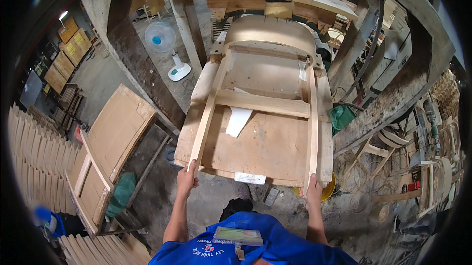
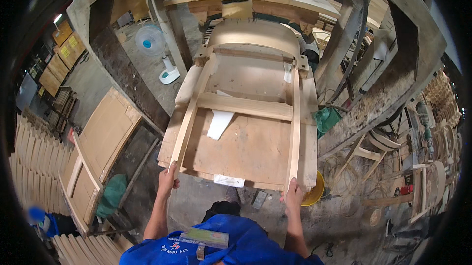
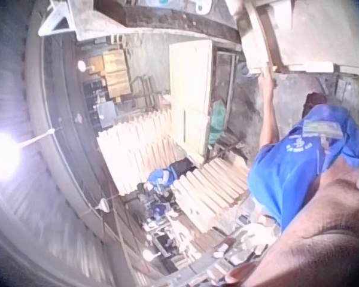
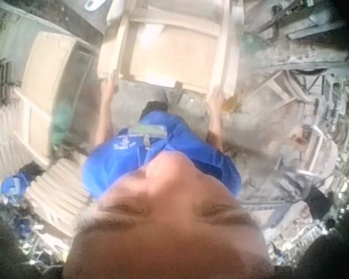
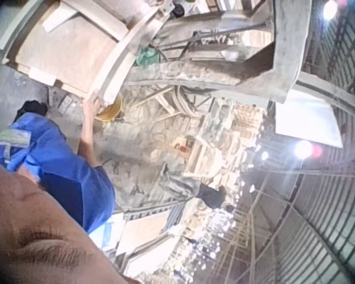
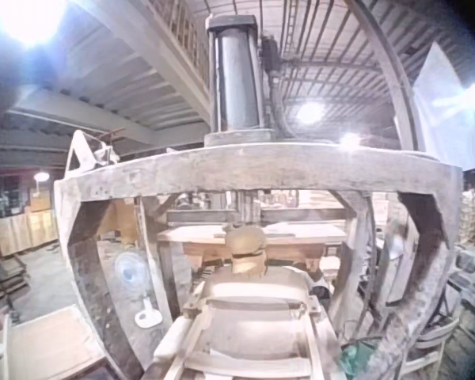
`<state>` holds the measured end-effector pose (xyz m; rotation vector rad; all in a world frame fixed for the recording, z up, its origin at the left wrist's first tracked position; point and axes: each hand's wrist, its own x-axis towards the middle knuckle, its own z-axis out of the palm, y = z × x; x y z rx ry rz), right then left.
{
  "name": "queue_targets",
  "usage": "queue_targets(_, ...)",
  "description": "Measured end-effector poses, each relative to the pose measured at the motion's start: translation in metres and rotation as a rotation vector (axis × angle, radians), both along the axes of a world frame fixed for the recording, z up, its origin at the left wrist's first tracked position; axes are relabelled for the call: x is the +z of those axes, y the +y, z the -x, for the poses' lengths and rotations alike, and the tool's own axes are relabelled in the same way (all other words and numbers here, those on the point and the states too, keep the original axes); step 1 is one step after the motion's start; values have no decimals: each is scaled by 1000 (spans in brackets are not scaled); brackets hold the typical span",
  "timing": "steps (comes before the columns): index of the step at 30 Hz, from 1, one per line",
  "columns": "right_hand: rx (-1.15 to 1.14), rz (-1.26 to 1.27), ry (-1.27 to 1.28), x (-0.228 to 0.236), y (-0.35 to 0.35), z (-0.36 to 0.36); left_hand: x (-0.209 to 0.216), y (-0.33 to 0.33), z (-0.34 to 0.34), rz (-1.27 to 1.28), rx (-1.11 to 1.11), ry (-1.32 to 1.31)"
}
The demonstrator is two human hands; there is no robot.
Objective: The person assembles wooden chair frames by attaching curved backrest pieces to chair frames. They repeatedly pick up frames and backrests, align and fit them together, and place the assembled units onto a nearby stack.
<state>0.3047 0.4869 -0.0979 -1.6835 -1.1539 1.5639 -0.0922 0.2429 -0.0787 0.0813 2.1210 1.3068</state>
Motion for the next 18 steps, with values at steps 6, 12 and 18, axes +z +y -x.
queue_targets(6,-19,21,-52,6,37,42,4,46,43,-7,-43,-23)
queue_targets(12,25,42,-35,1,60,40,-1,56,52,-29,-123,-76)
queue_targets(18,5,74,-33,5,66,40,-6,55,51,-34,-131,-96)
